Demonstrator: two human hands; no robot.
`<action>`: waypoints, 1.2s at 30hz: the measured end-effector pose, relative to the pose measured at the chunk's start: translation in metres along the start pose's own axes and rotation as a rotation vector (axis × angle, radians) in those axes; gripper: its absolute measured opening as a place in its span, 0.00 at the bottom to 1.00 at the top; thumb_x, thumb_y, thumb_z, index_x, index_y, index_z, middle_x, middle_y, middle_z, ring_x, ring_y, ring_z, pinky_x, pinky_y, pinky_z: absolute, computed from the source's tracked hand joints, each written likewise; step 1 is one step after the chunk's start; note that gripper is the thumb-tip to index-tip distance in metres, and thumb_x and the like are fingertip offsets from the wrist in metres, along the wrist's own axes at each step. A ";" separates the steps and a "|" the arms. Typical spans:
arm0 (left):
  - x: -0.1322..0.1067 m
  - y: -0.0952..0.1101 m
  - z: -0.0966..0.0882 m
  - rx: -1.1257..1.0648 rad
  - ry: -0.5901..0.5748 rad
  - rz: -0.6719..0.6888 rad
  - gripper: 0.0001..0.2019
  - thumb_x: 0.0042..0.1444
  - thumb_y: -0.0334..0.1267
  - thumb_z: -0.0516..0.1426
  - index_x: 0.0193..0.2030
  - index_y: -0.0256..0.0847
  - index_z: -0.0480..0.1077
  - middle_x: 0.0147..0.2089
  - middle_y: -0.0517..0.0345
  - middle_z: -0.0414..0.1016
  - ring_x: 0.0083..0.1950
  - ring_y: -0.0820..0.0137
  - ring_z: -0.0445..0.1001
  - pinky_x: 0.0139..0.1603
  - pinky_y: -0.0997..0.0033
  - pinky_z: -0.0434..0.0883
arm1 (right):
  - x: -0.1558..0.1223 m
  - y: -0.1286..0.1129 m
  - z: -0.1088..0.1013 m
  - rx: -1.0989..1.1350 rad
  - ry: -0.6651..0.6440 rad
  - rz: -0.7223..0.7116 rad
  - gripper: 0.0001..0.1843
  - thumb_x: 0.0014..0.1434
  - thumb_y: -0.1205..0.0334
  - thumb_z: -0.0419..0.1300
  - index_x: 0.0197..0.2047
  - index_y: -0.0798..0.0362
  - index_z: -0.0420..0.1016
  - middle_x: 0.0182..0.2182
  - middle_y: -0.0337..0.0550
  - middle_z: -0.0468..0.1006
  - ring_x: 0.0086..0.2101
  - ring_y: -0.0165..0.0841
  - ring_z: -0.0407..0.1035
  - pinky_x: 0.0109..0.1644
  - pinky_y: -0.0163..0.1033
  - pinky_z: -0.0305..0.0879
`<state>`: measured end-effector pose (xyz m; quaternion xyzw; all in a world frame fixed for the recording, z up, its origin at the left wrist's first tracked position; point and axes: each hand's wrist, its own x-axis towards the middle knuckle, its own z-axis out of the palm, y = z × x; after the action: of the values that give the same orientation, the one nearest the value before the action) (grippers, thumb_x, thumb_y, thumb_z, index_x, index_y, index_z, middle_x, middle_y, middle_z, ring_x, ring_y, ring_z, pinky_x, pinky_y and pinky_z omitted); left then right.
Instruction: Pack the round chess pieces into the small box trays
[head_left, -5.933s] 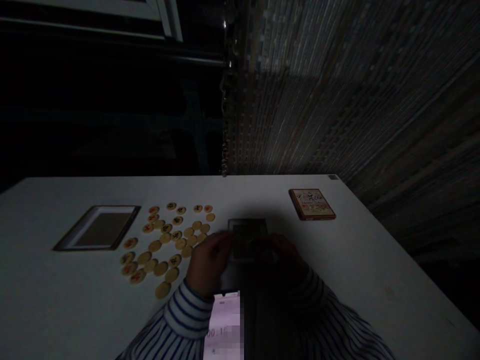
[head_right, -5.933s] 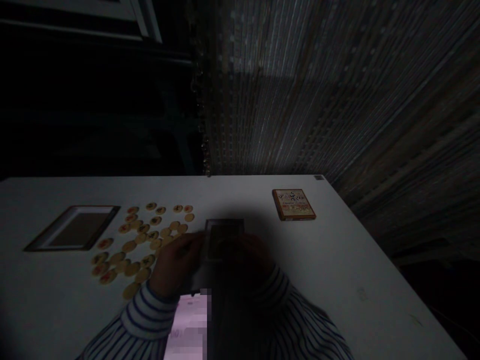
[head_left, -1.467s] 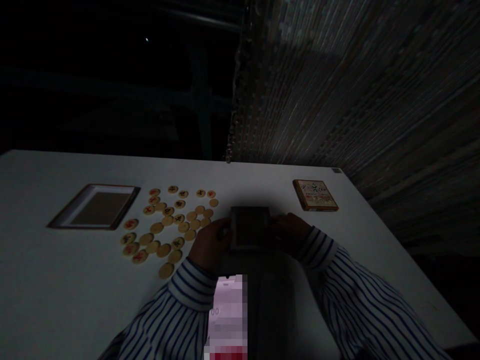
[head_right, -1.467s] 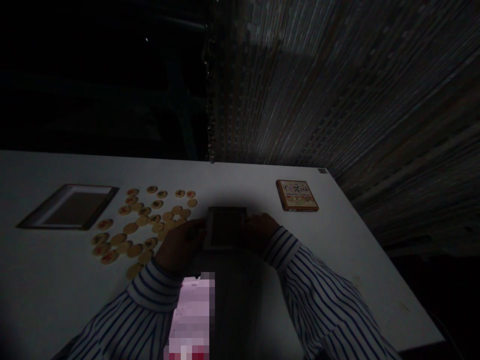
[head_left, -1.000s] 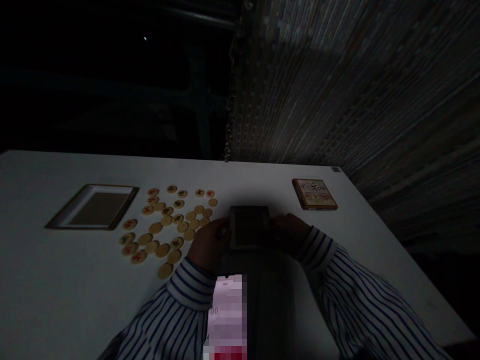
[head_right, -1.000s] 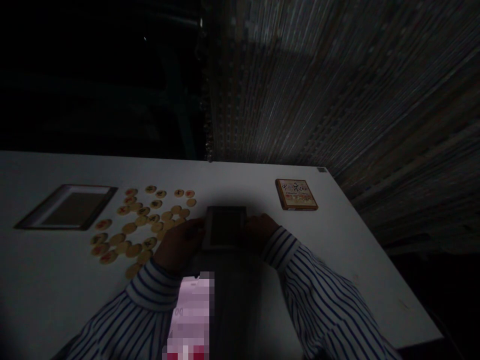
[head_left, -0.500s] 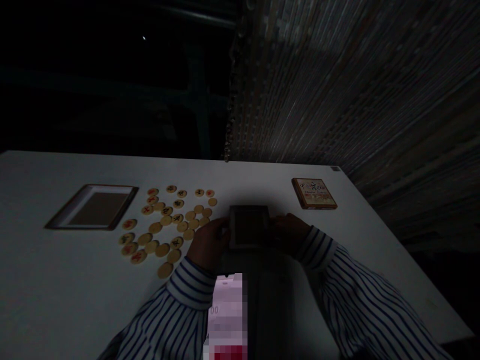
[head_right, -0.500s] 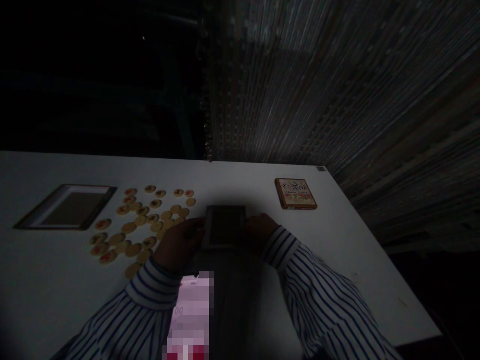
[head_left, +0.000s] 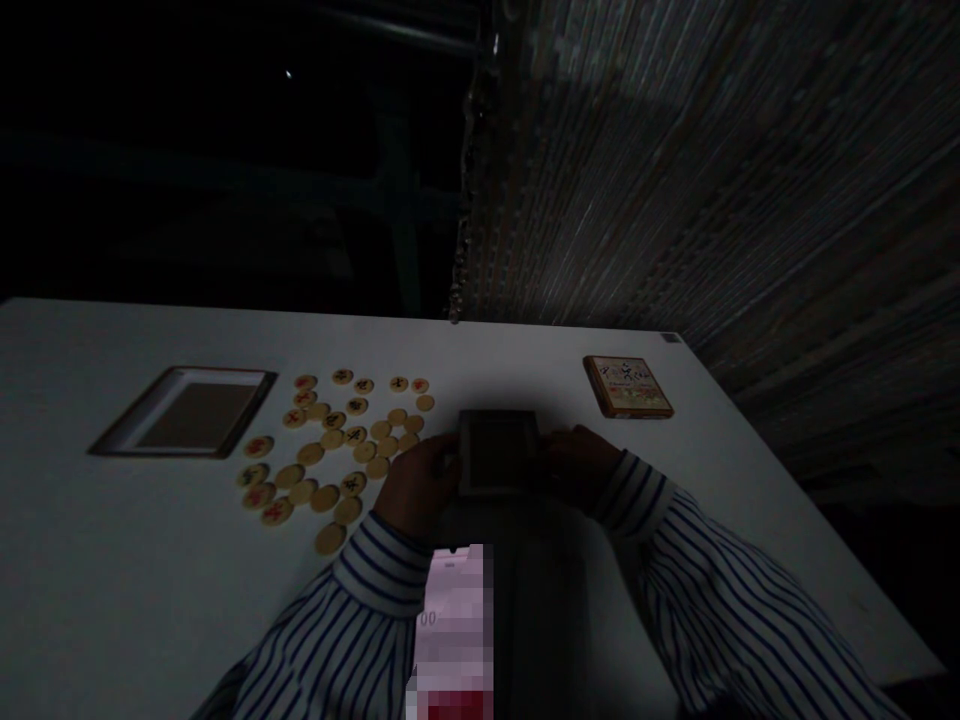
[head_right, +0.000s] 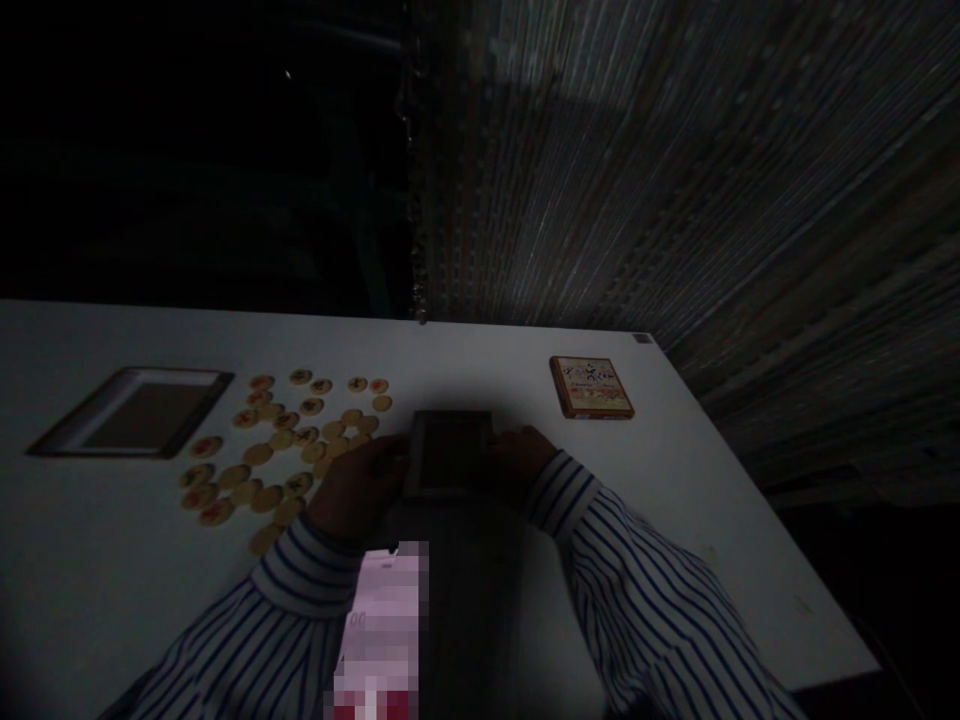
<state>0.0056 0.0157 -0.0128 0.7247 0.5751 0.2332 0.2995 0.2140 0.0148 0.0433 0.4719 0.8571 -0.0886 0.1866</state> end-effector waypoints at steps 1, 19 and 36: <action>0.000 0.000 0.000 0.001 -0.002 -0.005 0.17 0.51 0.36 0.49 0.48 0.40 0.67 0.44 0.55 0.74 0.44 0.67 0.72 0.45 0.69 0.67 | 0.000 0.000 -0.001 0.002 -0.010 0.006 0.12 0.56 0.58 0.50 0.37 0.47 0.74 0.36 0.45 0.74 0.39 0.35 0.67 0.39 0.39 0.56; 0.000 -0.006 0.004 -0.020 0.010 0.005 0.17 0.51 0.37 0.50 0.48 0.40 0.67 0.45 0.55 0.73 0.46 0.67 0.71 0.46 0.69 0.67 | 0.004 -0.011 -0.002 -0.017 0.027 -0.006 0.11 0.57 0.60 0.50 0.39 0.46 0.72 0.40 0.43 0.73 0.41 0.36 0.65 0.40 0.41 0.55; 0.000 -0.002 0.001 0.006 0.009 0.016 0.17 0.51 0.36 0.49 0.48 0.42 0.67 0.44 0.58 0.74 0.45 0.68 0.72 0.47 0.70 0.67 | 0.007 -0.012 -0.004 -0.004 -0.056 0.001 0.11 0.56 0.62 0.50 0.38 0.46 0.72 0.40 0.43 0.74 0.42 0.37 0.64 0.40 0.42 0.53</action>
<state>0.0050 0.0158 -0.0151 0.7291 0.5712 0.2370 0.2932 0.1996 0.0155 0.0434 0.4694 0.8514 -0.1003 0.2116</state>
